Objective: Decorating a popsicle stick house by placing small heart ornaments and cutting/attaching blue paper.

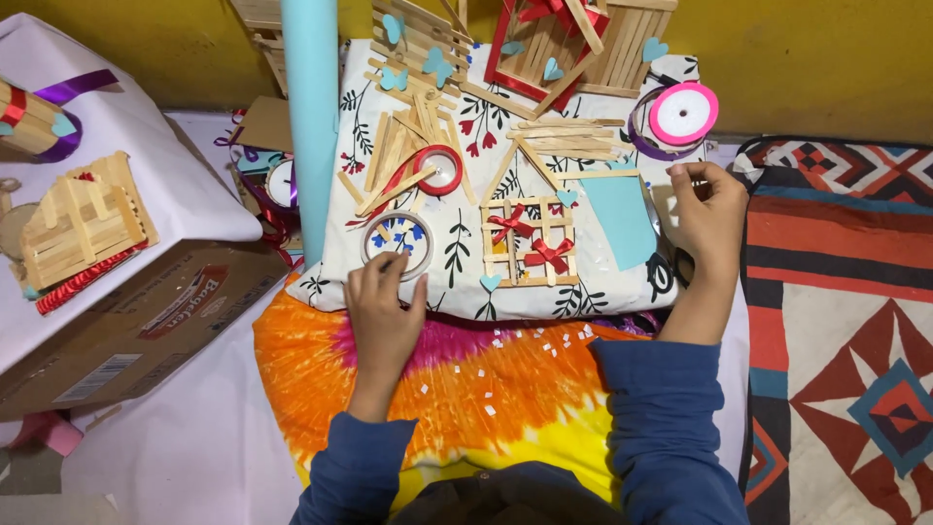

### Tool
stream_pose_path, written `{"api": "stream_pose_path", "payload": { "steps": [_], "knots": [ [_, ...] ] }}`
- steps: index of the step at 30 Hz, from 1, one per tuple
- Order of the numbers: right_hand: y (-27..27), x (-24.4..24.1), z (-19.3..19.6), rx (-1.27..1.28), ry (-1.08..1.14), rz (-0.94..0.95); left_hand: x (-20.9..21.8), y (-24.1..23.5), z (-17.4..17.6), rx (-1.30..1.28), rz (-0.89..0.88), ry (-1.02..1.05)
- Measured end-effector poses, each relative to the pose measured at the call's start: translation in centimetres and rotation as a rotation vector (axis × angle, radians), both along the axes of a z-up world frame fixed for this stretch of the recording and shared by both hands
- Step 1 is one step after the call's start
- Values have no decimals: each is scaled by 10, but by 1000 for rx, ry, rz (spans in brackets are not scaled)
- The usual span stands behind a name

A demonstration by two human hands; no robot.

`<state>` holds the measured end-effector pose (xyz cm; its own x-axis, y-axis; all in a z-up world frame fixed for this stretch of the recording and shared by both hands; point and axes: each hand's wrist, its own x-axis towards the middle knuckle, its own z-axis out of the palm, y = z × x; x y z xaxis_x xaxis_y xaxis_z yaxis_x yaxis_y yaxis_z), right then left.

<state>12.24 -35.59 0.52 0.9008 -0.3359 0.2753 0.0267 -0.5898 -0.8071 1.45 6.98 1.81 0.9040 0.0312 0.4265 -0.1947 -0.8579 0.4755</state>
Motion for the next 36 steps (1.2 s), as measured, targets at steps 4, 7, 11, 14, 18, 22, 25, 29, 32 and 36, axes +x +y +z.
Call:
{"api": "stream_pose_path", "payload": {
  "steps": [4,7,11,14,18,22,25,29,32,36],
  "knots": [
    [4,0,-1,25,46,15,13,12,-18,62,36,-31],
    [17,0,6,28,59,57,21,20,-21,83,16,-42],
    [18,0,3,14,125,81,27,25,-21,23,22,26],
    [19,-1,6,-30,145,96,33,26,-22,1,26,-1],
    [17,-6,20,-175,139,82,30,9,-1,35,47,-82],
    [24,-14,39,-279,217,16,36,-25,9,-99,-76,-130],
    [47,-17,64,-290,425,-22,55,-44,-1,-172,-235,-263],
    [59,-17,71,-299,587,-76,86,-60,-9,-249,-288,-355],
    [60,-13,74,-271,634,-85,104,-62,-16,-290,-278,-381],
    [52,-14,61,-258,606,-77,103,-61,-14,-404,-261,-353]
  ]
}}
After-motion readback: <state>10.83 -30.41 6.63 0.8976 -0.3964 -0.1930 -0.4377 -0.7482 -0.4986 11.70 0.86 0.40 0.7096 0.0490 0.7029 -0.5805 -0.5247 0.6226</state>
